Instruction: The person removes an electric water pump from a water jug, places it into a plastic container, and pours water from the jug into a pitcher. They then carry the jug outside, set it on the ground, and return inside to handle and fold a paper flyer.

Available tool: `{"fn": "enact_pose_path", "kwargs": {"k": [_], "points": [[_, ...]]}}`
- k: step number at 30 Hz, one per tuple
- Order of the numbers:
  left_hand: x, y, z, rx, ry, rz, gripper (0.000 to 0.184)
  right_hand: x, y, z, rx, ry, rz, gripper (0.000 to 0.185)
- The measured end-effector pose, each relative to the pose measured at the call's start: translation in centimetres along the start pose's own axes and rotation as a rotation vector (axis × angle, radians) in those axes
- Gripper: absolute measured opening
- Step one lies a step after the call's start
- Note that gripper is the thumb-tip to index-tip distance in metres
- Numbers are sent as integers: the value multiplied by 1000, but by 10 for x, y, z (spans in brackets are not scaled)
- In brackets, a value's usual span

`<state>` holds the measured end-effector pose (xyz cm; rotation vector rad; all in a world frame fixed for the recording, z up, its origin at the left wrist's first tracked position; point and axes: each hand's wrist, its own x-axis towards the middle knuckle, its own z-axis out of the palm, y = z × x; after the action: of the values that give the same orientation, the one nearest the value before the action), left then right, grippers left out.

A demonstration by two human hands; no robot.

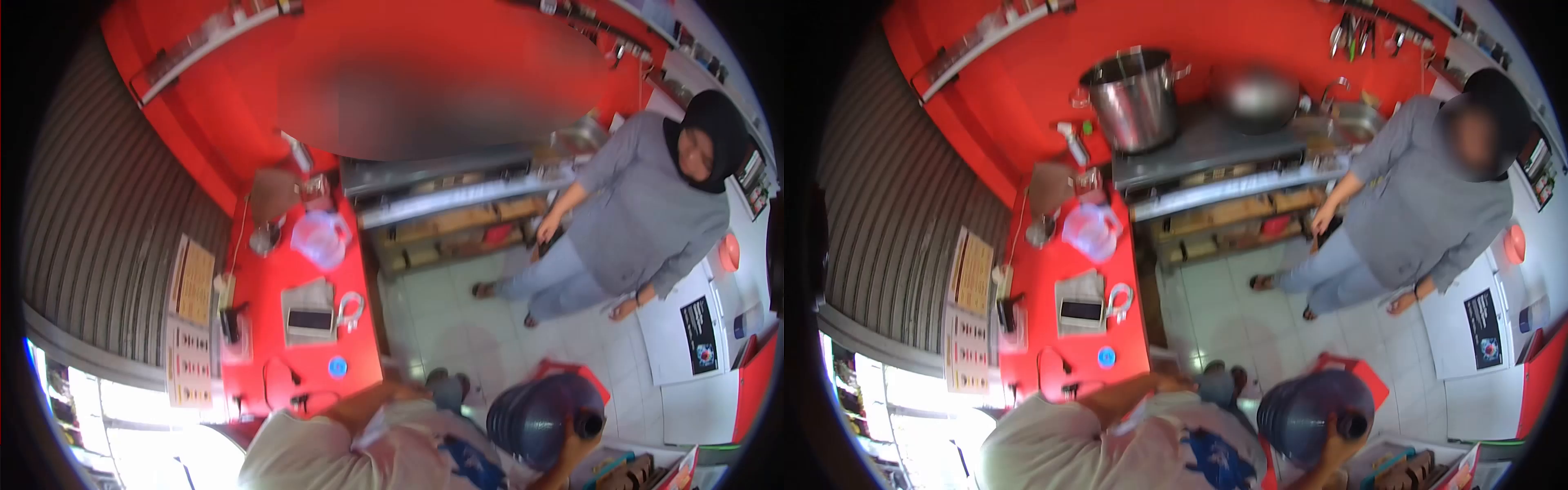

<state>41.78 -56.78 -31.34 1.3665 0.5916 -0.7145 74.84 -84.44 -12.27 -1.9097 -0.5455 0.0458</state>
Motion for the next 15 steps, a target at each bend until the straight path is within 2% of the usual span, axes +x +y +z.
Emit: {"fn": "enact_pose_path", "kwargs": {"k": [2, 5, 6, 8, 9, 12, 13, 15], "points": [[17, -19, -15, 131, 49, 22, 94, 13, -2, 13, 62, -37, 12, 44], [19, -40, 9, -220, -108, -88, 113, 19, -42, 14, 61, -46, 102, 45], [21, -27, 9, -314, -175, -151, 120, 24, -54, 10, -9, -82, 27, 44], [-38, 57, 15, -191, 59, -169, 118, 35, -63, -1, -74, -123, -76, 41], [-2, 19, -3, -130, 23, -178, 118, 39, -62, -7, -67, -132, -113, 39], [79, -101, -15, -14, 368, -292, 93, 50, -57, -25, 18, -85, -35, 39], [83, -96, -19, 3, 359, -295, 93, 55, -65, -30, 45, -65, 6, 38], [92, -85, -19, 142, 273, 82, 69, 65, -61, -40, 56, -51, 2, 37]]}}
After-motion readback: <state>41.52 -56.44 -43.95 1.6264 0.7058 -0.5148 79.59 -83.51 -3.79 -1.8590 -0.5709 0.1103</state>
